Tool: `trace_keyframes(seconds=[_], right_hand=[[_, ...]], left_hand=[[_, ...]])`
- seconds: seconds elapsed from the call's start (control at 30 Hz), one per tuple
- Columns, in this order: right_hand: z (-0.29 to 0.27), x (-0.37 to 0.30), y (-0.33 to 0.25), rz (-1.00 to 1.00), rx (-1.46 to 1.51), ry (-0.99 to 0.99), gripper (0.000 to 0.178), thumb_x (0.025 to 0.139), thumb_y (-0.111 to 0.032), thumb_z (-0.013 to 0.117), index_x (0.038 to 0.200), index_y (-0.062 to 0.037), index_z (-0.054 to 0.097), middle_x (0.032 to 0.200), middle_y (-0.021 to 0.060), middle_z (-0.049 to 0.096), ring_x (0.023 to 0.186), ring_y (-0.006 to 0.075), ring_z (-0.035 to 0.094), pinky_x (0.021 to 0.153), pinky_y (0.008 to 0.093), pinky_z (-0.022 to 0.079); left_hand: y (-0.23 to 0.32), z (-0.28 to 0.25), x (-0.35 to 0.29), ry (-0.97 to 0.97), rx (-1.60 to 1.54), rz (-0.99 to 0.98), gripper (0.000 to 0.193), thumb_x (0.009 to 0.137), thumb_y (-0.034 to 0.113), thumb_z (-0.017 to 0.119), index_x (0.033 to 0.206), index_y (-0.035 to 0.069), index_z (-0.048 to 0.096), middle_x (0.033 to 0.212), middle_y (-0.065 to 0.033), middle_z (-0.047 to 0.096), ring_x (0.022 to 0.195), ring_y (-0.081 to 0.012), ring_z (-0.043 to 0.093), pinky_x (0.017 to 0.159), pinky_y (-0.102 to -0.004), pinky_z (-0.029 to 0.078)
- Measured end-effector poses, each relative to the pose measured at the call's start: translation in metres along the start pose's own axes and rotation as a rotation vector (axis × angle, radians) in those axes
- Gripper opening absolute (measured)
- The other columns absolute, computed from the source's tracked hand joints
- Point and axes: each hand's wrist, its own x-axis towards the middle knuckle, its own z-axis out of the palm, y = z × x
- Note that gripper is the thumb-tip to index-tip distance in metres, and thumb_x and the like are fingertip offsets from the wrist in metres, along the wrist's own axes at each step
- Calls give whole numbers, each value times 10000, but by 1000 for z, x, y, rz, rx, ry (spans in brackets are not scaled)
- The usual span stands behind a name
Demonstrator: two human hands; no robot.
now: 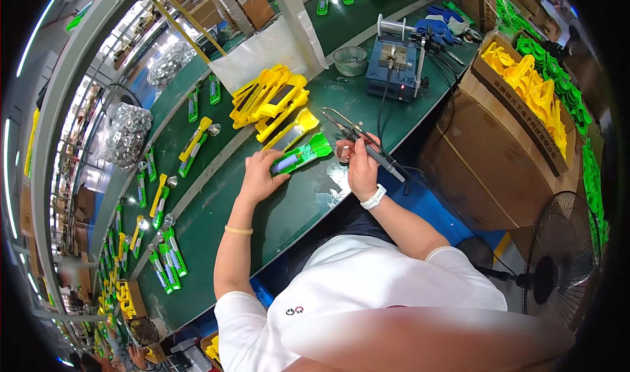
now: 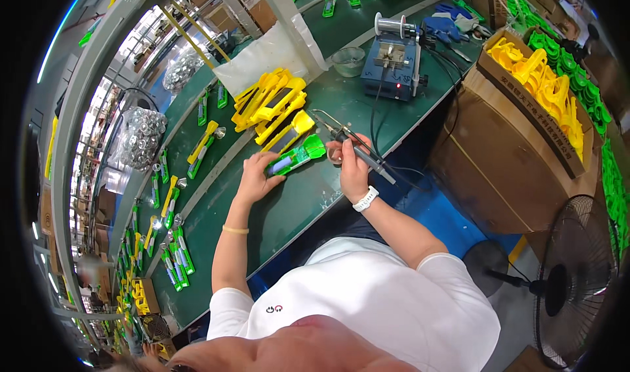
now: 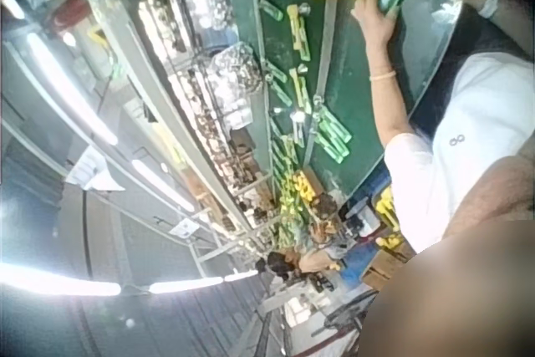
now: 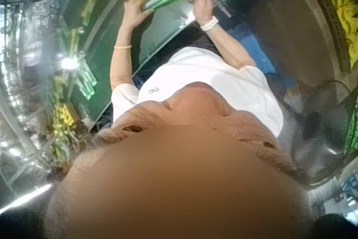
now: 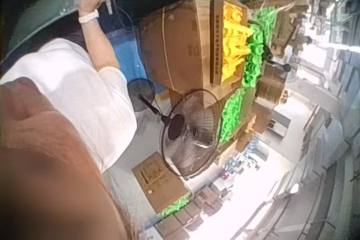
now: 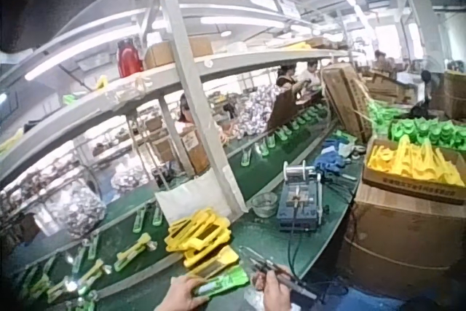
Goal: Assembling electronic components and soldering circuit boards into flashlight housings on a factory production line.
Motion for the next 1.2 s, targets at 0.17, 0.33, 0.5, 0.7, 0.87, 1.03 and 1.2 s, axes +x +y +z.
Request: trace_keyframes(seconds=[0.17,0.33,0.5,0.7,0.87,1.03,1.2], right_hand=[[-6,2,6,24,-6,-49,156,971,-160,395,1103,-81,371,996,77,500,840,220,601,649,265,427],[-9,8,-6,49,-24,-98,144,973,-180,394,1038,-51,384,861,150,615,668,117,516,634,232,401],[-18,7,-1,56,-58,-111,161,965,-162,393,1090,-62,407,904,137,584,793,208,605,634,264,409],[-8,0,-8,137,-109,-68,215,952,-208,425,1081,-37,438,817,124,583,696,192,562,593,267,407],[5,-4,-13,158,-120,-279,280,902,-252,511,1072,-48,422,727,112,523,556,164,500,501,238,410],[27,-13,-10,434,-272,-391,232,883,-151,555,995,-53,376,695,85,522,505,122,503,445,213,387],[32,-10,2,501,-340,-440,242,859,-72,583,954,-45,362,764,64,514,558,90,505,495,211,417]], left_hand=[[8,-9,-64,71,6,9,519,628,167,755,1114,96,585,1016,-76,579,985,-257,512,896,-372,332],[2,-13,-79,51,96,-10,508,766,239,659,1229,78,527,1252,-148,484,1185,-325,416,1005,-424,298],[-9,-9,-99,18,-153,-148,508,773,194,663,1243,76,510,1245,-152,487,1175,-325,431,996,-405,334],[4,-16,-103,310,183,-77,469,706,123,700,1151,52,568,1153,-105,559,1046,-281,519,875,-416,419],[9,12,-93,407,-153,-50,179,704,63,703,879,90,678,888,-40,651,759,-203,584,711,-305,445],[5,2,-84,312,-277,-159,113,716,86,699,825,100,677,792,-42,596,734,-201,548,661,-303,440],[9,-3,-78,242,-298,-418,108,674,21,683,767,53,638,823,-58,492,772,-187,513,657,-282,456]])
